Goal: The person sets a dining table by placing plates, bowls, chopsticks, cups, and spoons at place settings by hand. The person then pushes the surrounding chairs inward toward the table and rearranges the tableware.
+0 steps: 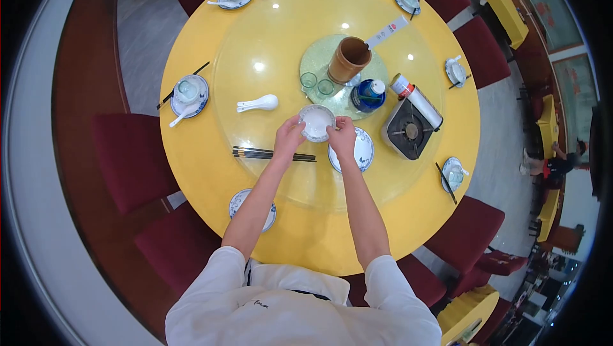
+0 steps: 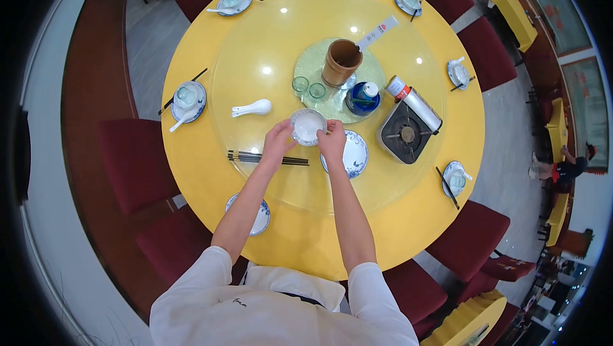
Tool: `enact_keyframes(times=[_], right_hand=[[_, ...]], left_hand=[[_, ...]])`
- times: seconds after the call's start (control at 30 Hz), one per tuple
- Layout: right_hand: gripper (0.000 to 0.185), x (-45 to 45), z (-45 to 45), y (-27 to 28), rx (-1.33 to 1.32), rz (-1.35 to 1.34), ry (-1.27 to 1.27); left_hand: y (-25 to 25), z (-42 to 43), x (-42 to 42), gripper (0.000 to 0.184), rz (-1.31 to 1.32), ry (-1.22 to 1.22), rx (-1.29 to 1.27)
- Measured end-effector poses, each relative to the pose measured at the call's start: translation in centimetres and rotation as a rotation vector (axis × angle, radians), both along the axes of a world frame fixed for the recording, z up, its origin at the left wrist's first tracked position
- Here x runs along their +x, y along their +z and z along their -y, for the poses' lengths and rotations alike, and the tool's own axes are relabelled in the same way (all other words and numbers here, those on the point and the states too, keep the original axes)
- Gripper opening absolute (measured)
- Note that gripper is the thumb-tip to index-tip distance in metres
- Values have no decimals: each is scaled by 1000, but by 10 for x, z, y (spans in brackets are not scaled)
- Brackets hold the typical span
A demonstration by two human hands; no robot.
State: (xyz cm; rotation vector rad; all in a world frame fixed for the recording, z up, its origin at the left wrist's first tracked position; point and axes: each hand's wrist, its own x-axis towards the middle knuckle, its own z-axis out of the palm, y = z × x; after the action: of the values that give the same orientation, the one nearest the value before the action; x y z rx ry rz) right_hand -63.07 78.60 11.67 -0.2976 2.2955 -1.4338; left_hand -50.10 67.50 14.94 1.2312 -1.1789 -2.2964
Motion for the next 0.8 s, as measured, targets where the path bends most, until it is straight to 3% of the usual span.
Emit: enact_keyframes(times=[0.2, 0.3, 0.5, 0.7, 0.8], right_hand=[[35, 10, -7, 15, 12, -126, -34], [30, 16, -17, 15, 15, -134, -33], [26, 29, -31, 16, -112, 3, -129], [30, 93, -54, 68, -318, 357, -165], [29, 147, -70, 56, -226, 314, -12]], left_hand=[[3, 0, 0, 52, -4, 4, -22], [0, -1, 2, 52, 72, -93, -165], [-17, 1, 5, 53, -15, -119, -329], [40, -16, 78, 47, -89, -99, -140], [51, -29, 142, 45, -51, -37, -28]])
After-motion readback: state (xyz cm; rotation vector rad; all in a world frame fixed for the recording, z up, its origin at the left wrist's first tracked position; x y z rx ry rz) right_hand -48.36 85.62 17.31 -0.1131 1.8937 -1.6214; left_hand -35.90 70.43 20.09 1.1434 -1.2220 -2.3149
